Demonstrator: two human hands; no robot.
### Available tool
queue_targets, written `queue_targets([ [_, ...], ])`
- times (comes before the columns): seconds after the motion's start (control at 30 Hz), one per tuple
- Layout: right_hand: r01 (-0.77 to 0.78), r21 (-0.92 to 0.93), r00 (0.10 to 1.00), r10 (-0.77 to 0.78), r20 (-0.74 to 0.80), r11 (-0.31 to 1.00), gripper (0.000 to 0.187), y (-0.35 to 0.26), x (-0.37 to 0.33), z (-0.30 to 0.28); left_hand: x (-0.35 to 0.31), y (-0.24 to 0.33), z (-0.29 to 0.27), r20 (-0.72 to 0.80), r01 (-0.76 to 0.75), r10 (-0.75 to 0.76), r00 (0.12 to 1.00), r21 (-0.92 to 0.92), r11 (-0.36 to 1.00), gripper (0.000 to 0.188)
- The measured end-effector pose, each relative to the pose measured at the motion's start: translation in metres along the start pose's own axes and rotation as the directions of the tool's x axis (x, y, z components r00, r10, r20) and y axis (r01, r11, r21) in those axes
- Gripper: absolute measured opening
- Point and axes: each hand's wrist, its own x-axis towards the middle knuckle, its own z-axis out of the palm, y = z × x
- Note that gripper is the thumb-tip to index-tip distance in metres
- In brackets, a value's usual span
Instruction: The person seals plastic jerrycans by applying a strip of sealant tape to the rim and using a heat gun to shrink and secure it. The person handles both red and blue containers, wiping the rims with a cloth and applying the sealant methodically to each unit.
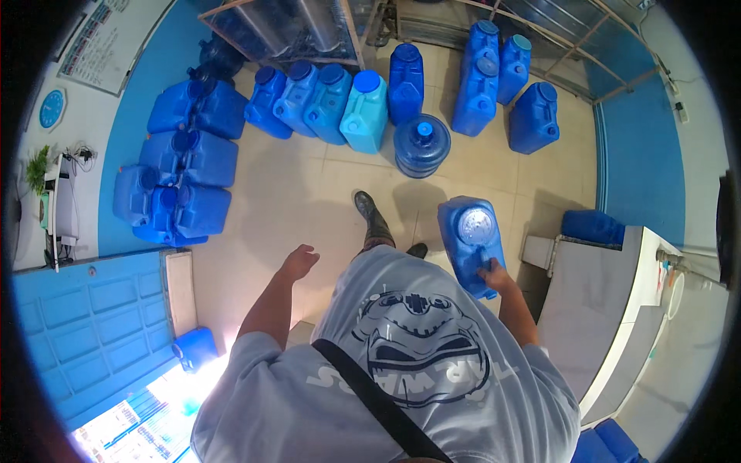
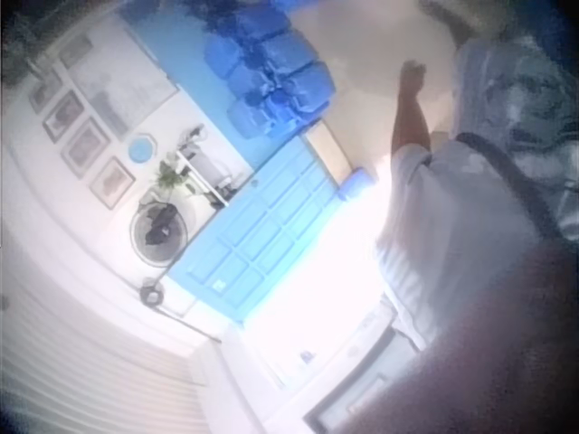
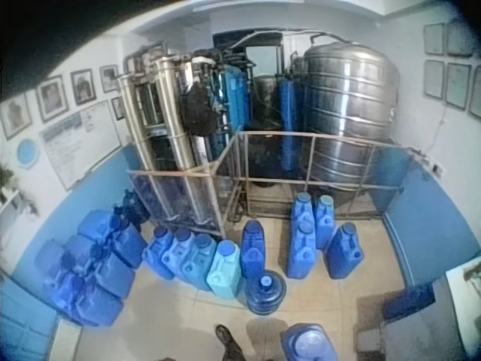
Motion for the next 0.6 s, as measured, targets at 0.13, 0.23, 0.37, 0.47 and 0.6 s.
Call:
queue_targets([
  [0.13, 0.006, 0.030, 1.000, -0.006, 0.004, 1.000, 0.077, -0.035, 0.000, -0.020, -0.001, -0.017, 0.001, 0.031, -0.011, 0.008, 0.999, 0.080, 0.997, 0.055],
  [0.23, 0.036, 0.000, 0.999, -0.036, 0.025, 0.999, 0.074, -0.016, 0.015, -0.013, -0.006, -0.025, 0.009, 0.011, 0.081, -0.081, 0.997, 0.031, 0.996, 0.056],
  [0.37, -0.103, -0.002, 0.975, 0.102, 0.196, 0.995, 0.077, -0.015, -0.004, -0.003, -0.007, -0.046, 0.011, 0.014, 0.138, -0.138, 0.990, -0.029, 0.990, 0.058],
  [0.47, -0.077, -0.126, 0.929, 0.117, 0.351, 0.989, 0.079, 0.030, -0.005, 0.024, -0.011, -0.043, 0.014, 0.041, 0.168, -0.166, 0.985, -0.027, 0.985, 0.056],
  [0.6, -0.129, -0.206, 0.922, 0.194, 0.334, 0.970, 0.073, 0.048, -0.019, 0.045, -0.009, -0.034, 0.006, 0.079, -0.102, 0.092, 0.993, 0.137, 0.985, 0.052],
])
